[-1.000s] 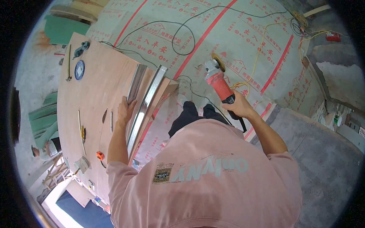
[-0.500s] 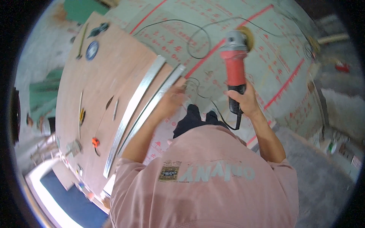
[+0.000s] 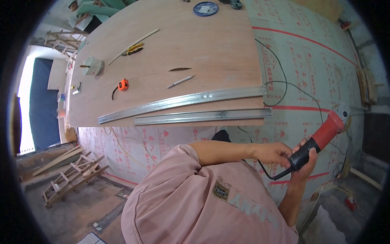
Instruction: Cutting metal profiles with an angle grinder and measuring them using a tape measure on a workbench.
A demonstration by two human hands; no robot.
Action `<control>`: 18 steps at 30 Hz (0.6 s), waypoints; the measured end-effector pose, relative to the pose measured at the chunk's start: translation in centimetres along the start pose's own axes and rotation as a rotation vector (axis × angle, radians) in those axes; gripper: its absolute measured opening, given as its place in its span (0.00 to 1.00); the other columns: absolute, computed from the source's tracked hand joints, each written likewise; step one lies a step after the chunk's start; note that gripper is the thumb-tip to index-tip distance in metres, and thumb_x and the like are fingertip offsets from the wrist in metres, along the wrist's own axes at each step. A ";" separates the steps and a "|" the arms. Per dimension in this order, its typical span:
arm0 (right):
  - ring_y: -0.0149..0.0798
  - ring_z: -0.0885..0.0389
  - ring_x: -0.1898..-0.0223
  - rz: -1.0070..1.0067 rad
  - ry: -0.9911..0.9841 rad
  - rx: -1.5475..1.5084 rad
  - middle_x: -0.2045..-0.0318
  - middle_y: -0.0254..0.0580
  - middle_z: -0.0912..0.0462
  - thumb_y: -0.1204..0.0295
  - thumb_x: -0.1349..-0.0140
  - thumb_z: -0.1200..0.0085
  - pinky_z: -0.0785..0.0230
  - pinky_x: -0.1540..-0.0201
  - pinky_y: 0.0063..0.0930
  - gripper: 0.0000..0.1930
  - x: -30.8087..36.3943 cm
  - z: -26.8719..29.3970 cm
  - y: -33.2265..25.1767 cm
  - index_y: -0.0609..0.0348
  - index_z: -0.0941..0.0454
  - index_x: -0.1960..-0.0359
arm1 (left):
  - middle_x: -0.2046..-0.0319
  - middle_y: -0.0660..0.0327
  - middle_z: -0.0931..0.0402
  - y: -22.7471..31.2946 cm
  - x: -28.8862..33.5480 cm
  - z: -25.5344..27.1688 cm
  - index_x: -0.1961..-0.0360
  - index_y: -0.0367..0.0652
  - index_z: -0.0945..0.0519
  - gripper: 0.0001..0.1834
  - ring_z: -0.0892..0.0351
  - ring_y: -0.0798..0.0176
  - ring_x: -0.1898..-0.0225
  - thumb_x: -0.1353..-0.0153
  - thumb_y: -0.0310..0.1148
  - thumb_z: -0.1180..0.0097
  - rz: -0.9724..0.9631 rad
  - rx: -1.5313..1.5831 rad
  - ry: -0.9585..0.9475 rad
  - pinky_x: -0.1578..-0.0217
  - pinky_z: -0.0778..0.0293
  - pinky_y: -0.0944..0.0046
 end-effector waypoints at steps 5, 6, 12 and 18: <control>0.35 0.21 0.68 0.119 0.041 0.272 0.62 0.43 0.24 0.58 0.36 0.42 0.24 0.66 0.28 0.27 -2.7 -1.1 -2.3 0.63 0.34 0.43 | 0.72 0.70 0.27 1.2 -0.7 1.8 0.62 0.40 0.20 0.13 0.29 0.75 0.66 0.35 0.39 0.34 -0.069 -0.018 0.011 0.67 0.30 0.68; 0.34 0.20 0.67 0.131 -0.004 0.427 0.63 0.43 0.24 0.60 0.36 0.41 0.24 0.65 0.27 0.26 -4.0 -1.6 -2.8 0.63 0.34 0.43 | 0.72 0.67 0.27 1.4 -0.1 2.8 0.61 0.39 0.21 0.15 0.28 0.72 0.67 0.37 0.39 0.33 -0.048 -0.009 0.024 0.68 0.29 0.65; 0.45 0.16 0.63 0.413 -0.103 1.455 0.64 0.46 0.18 0.65 0.43 0.33 0.26 0.58 0.41 0.26 -13.2 -7.2 -5.9 0.60 0.30 0.47 | 0.72 0.58 0.21 -0.7 9.3 12.7 0.62 0.37 0.21 0.16 0.23 0.64 0.68 0.39 0.40 0.34 0.179 -0.480 0.438 0.64 0.26 0.61; 0.57 0.17 0.55 0.457 -0.164 1.836 0.58 0.47 0.15 0.61 0.46 0.32 0.26 0.57 0.48 0.28 -27.1 -13.5 -0.1 0.50 0.29 0.44 | 0.72 0.56 0.19 0.1 22.6 17.4 0.64 0.37 0.18 0.14 0.22 0.62 0.69 0.37 0.40 0.36 0.234 -0.419 0.915 0.64 0.25 0.60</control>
Point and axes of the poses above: each hand's wrist, its own x-axis away from the middle knuckle, its own z-axis out of the back of the hand, y = z × x, the point moved 8 cm from there along -x, towards the middle knuckle
